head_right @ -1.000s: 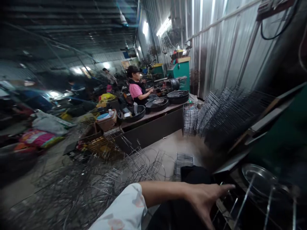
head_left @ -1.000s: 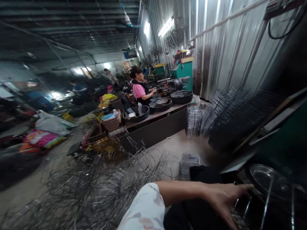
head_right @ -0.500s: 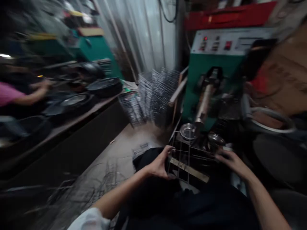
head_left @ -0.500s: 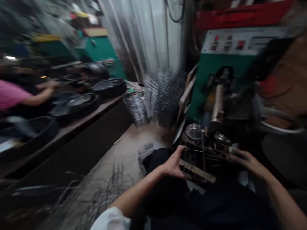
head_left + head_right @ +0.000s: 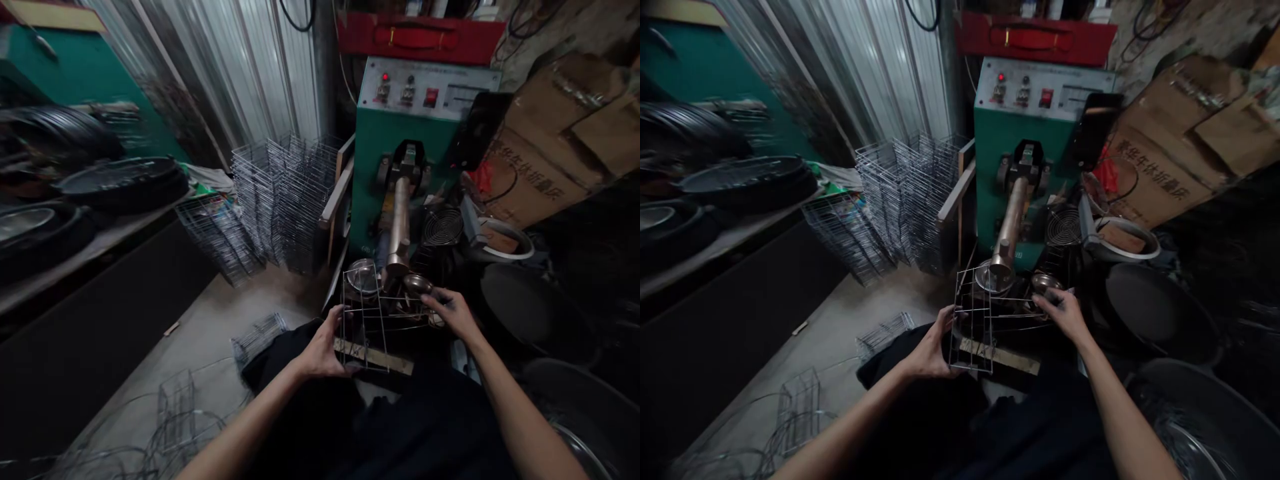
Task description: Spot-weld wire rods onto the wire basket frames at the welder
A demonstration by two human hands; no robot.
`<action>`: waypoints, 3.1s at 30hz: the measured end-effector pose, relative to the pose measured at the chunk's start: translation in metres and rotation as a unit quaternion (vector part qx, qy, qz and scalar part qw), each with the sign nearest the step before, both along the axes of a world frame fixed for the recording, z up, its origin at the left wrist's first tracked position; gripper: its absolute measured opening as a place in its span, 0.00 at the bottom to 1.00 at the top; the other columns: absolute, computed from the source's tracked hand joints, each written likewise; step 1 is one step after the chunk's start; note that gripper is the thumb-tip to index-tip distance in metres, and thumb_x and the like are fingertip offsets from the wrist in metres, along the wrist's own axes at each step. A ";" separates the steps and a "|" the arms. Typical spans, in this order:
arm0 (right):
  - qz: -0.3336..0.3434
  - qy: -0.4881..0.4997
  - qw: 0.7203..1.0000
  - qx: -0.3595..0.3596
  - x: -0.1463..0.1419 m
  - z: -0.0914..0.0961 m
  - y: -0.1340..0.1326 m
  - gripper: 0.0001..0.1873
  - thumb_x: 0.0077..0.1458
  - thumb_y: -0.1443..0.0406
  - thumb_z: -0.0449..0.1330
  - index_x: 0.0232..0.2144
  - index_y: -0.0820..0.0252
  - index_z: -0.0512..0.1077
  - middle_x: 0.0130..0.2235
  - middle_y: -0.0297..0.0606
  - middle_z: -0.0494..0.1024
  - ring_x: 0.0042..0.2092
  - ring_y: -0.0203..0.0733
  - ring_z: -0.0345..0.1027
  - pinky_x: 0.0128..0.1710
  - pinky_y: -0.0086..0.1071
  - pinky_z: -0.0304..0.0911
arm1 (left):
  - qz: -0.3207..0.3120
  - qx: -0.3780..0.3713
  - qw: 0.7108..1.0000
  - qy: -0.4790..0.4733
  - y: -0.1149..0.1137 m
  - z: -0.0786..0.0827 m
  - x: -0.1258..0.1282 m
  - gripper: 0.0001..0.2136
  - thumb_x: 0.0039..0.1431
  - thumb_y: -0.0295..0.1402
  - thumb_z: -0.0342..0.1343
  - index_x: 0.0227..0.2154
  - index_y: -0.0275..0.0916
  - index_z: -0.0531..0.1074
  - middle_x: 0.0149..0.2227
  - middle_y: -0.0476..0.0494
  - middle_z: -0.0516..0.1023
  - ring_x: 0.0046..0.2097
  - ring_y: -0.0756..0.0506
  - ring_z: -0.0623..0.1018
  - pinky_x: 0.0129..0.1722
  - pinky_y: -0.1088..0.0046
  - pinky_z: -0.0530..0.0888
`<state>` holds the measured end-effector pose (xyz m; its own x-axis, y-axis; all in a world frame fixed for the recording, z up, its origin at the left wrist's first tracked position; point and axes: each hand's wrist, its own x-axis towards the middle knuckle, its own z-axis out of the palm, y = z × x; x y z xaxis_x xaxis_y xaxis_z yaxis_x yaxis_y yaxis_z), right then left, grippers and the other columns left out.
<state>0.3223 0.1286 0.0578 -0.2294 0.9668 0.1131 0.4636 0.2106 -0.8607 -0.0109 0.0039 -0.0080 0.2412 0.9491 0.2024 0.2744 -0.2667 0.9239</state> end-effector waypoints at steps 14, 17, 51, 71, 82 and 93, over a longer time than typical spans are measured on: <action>0.008 0.008 0.999 -0.053 0.001 -0.004 0.020 0.33 0.46 0.38 0.67 0.18 0.59 0.66 0.22 0.31 0.61 0.27 0.36 0.55 0.28 0.31 0.51 | -0.009 0.038 0.999 -0.008 0.023 -0.005 0.002 0.55 0.38 0.34 0.73 0.68 0.41 0.48 0.65 0.31 0.62 0.65 0.29 0.69 0.69 0.44 0.65; 0.011 0.005 0.998 -0.064 0.004 -0.009 0.024 0.33 0.45 0.37 0.67 0.18 0.58 0.65 0.22 0.30 0.61 0.27 0.36 0.54 0.28 0.31 0.51 | -0.011 0.034 0.999 -0.002 0.025 -0.010 0.003 0.56 0.37 0.34 0.74 0.68 0.40 0.48 0.65 0.31 0.62 0.65 0.29 0.70 0.69 0.44 0.65; 0.003 -0.106 0.970 0.219 0.003 -0.036 -0.015 0.21 0.66 0.47 0.57 0.32 0.54 0.78 0.43 0.44 0.79 0.48 0.54 0.70 0.49 0.46 0.65 | -0.032 0.048 0.998 0.005 0.037 0.009 0.006 0.55 0.38 0.38 0.77 0.67 0.43 0.51 0.62 0.34 0.66 0.63 0.29 0.71 0.67 0.42 0.67; -0.008 -0.156 0.960 0.231 -0.031 -0.020 0.011 0.29 0.64 0.39 0.56 0.27 0.54 0.77 0.41 0.42 0.77 0.46 0.52 0.70 0.47 0.44 0.60 | 0.015 0.055 0.998 -0.039 0.051 -0.010 0.008 0.54 0.36 0.39 0.75 0.66 0.45 0.52 0.62 0.36 0.65 0.59 0.31 0.74 0.64 0.41 0.71; -0.007 -0.158 0.962 0.222 -0.029 -0.017 0.022 0.28 0.62 0.40 0.58 0.26 0.53 0.77 0.38 0.42 0.78 0.45 0.52 0.70 0.47 0.43 0.64 | 0.018 0.057 0.997 -0.045 0.063 -0.004 0.009 0.54 0.34 0.37 0.75 0.66 0.39 0.54 0.62 0.32 0.66 0.62 0.29 0.72 0.65 0.42 0.70; -0.017 -0.153 0.968 0.200 -0.031 -0.015 0.025 0.28 0.61 0.40 0.60 0.24 0.53 0.76 0.38 0.41 0.78 0.44 0.51 0.70 0.46 0.43 0.63 | -0.004 0.060 0.996 -0.064 0.075 0.002 0.007 0.49 0.36 0.37 0.75 0.63 0.44 0.59 0.58 0.37 0.69 0.57 0.31 0.75 0.62 0.41 0.72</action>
<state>0.2917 0.1536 0.0423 -0.2793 0.8676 0.4114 0.6967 0.4780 -0.5350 -0.0040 0.0785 -0.0062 0.2131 0.9148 0.3432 0.1530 -0.3781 0.9130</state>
